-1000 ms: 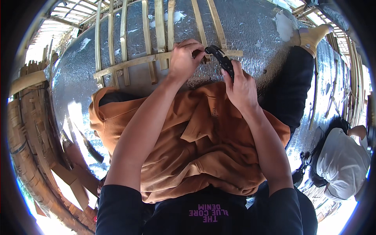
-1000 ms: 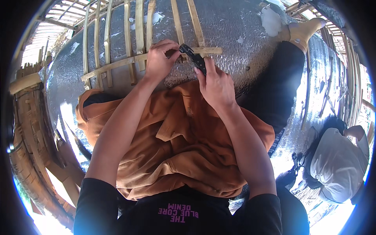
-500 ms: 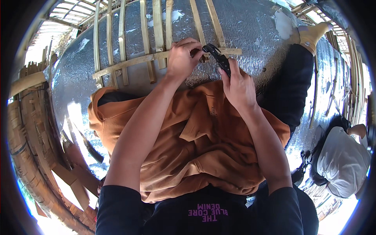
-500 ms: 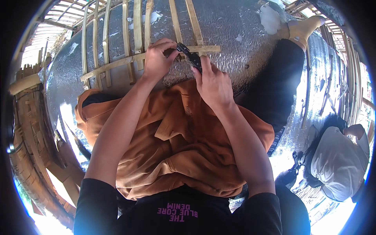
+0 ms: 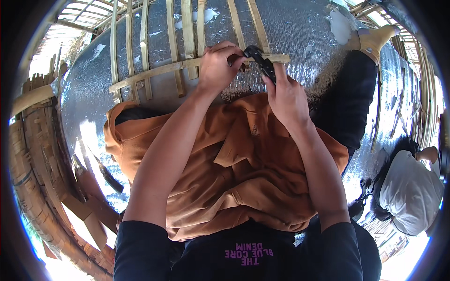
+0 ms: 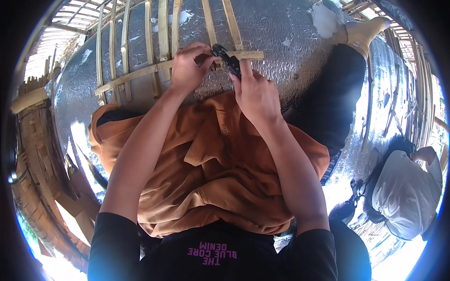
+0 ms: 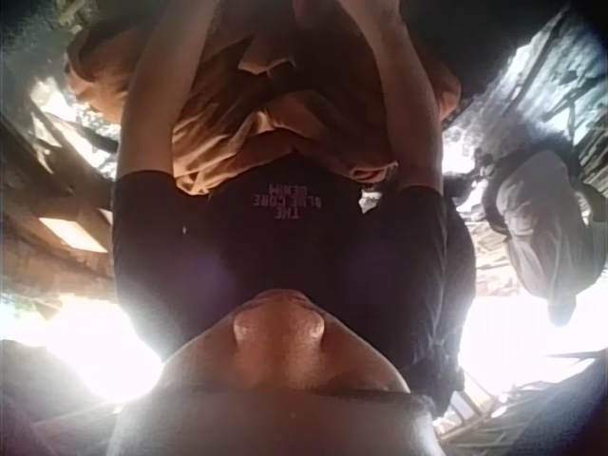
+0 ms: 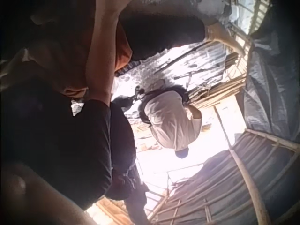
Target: The person assembles a wooden bamboo grid by hammering small pieces of wood into the slats while holding the structure on their lap.
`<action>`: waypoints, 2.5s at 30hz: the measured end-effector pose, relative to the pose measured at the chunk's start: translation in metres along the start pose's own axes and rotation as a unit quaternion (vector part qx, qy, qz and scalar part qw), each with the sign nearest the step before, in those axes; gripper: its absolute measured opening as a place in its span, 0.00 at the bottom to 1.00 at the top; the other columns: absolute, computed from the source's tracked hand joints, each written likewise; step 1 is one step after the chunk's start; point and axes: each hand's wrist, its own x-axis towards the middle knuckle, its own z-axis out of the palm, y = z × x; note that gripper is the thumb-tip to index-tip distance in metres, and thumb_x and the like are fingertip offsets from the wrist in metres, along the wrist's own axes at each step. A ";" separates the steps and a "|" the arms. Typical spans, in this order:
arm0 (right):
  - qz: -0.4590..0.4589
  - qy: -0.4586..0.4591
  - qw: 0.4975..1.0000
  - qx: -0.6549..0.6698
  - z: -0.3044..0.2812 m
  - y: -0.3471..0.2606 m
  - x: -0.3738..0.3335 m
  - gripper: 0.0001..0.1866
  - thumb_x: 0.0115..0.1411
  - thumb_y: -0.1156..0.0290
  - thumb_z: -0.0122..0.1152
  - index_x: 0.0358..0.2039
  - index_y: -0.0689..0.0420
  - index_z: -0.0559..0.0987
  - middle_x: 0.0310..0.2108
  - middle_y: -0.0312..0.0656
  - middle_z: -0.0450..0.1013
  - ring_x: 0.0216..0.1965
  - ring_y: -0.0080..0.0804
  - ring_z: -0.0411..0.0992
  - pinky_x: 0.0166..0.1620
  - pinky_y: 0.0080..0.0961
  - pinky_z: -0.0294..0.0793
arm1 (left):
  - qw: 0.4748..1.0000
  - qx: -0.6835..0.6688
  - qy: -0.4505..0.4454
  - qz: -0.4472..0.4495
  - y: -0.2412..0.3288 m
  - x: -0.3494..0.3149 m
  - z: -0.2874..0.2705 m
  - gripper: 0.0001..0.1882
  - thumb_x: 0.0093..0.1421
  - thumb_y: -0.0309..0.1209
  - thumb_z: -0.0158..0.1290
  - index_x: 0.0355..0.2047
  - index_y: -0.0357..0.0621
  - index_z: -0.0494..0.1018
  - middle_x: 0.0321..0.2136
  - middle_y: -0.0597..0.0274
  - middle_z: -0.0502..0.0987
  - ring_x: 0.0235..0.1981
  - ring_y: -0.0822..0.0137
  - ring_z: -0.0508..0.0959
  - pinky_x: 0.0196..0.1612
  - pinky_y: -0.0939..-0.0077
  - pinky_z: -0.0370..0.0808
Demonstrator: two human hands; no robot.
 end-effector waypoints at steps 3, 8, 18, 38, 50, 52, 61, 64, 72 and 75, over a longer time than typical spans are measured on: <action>0.048 -0.024 0.999 0.007 -0.006 -0.008 0.004 0.16 0.71 0.67 0.57 0.55 0.59 0.68 0.27 0.60 0.78 0.31 0.66 0.78 0.30 0.56 0.75 | 1.000 0.003 -0.002 -0.011 -0.002 -0.003 -0.001 0.08 0.52 0.27 0.69 0.31 0.41 0.82 0.35 0.60 0.83 0.35 0.59 0.85 0.39 0.64 0.81; 0.024 0.062 0.994 0.091 -0.009 0.015 0.009 0.14 0.70 0.67 0.57 0.51 0.59 0.69 0.25 0.61 0.77 0.31 0.66 0.78 0.30 0.58 0.75 | 0.997 0.064 -0.026 0.022 0.006 0.000 -0.005 0.17 0.51 0.34 0.72 0.39 0.44 0.81 0.38 0.62 0.82 0.39 0.59 0.85 0.44 0.62 0.79; 0.017 0.031 0.994 0.102 0.001 0.020 0.015 0.12 0.70 0.66 0.58 0.49 0.56 0.70 0.27 0.59 0.78 0.31 0.68 0.77 0.30 0.59 0.74 | 0.981 0.182 -0.061 0.030 0.017 0.001 -0.007 0.37 0.51 0.46 0.71 0.59 0.52 0.72 0.47 0.58 0.79 0.52 0.53 0.78 0.55 0.56 0.73; 0.021 0.027 0.993 0.111 0.007 0.021 0.016 0.11 0.71 0.66 0.58 0.48 0.55 0.70 0.28 0.59 0.78 0.34 0.68 0.77 0.31 0.58 0.74 | 0.975 0.195 -0.104 0.016 0.012 0.001 -0.009 0.40 0.53 0.48 0.68 0.63 0.50 0.69 0.55 0.51 0.75 0.58 0.48 0.74 0.61 0.52 0.70; 0.022 0.020 0.994 0.104 0.004 0.020 0.017 0.11 0.71 0.67 0.57 0.49 0.55 0.69 0.28 0.59 0.78 0.34 0.67 0.77 0.31 0.58 0.74 | 0.976 0.192 -0.102 0.020 0.011 0.001 -0.009 0.40 0.53 0.46 0.68 0.64 0.48 0.68 0.54 0.50 0.75 0.57 0.46 0.74 0.61 0.51 0.70; 0.016 0.021 0.994 0.102 0.004 0.020 0.017 0.11 0.71 0.67 0.57 0.49 0.55 0.69 0.28 0.58 0.78 0.33 0.67 0.77 0.31 0.58 0.73 | 0.976 0.191 -0.101 0.022 0.010 0.001 -0.009 0.40 0.53 0.46 0.68 0.64 0.48 0.68 0.54 0.51 0.75 0.57 0.47 0.74 0.60 0.51 0.70; 0.005 0.026 0.995 0.101 0.007 0.021 0.017 0.11 0.71 0.66 0.57 0.49 0.56 0.69 0.29 0.59 0.78 0.33 0.67 0.77 0.31 0.58 0.74 | 0.976 0.188 -0.110 0.014 0.009 0.000 -0.010 0.40 0.53 0.44 0.67 0.64 0.48 0.67 0.54 0.52 0.74 0.57 0.48 0.74 0.61 0.52 0.69; 0.023 0.012 0.994 0.107 0.006 0.020 0.017 0.11 0.71 0.66 0.57 0.48 0.56 0.70 0.29 0.59 0.78 0.34 0.67 0.77 0.31 0.57 0.74 | 0.971 0.213 -0.111 0.014 0.012 0.000 -0.011 0.41 0.52 0.46 0.67 0.64 0.48 0.67 0.55 0.52 0.74 0.58 0.49 0.73 0.61 0.49 0.67; 0.019 0.018 0.994 0.105 0.007 0.020 0.017 0.10 0.71 0.65 0.57 0.47 0.56 0.71 0.27 0.59 0.78 0.33 0.66 0.77 0.30 0.57 0.74 | 0.950 0.299 -0.086 0.026 0.016 -0.001 -0.012 0.49 0.55 0.57 0.62 0.67 0.33 0.62 0.64 0.49 0.67 0.67 0.52 0.65 0.67 0.41 0.58; 0.016 0.016 0.996 0.091 0.007 0.022 0.016 0.11 0.71 0.65 0.58 0.48 0.55 0.70 0.26 0.58 0.78 0.32 0.66 0.77 0.29 0.58 0.74 | 0.921 0.370 -0.118 0.023 0.019 -0.002 -0.011 0.53 0.60 0.63 0.55 0.70 0.31 0.57 0.70 0.47 0.61 0.73 0.51 0.59 0.73 0.37 0.48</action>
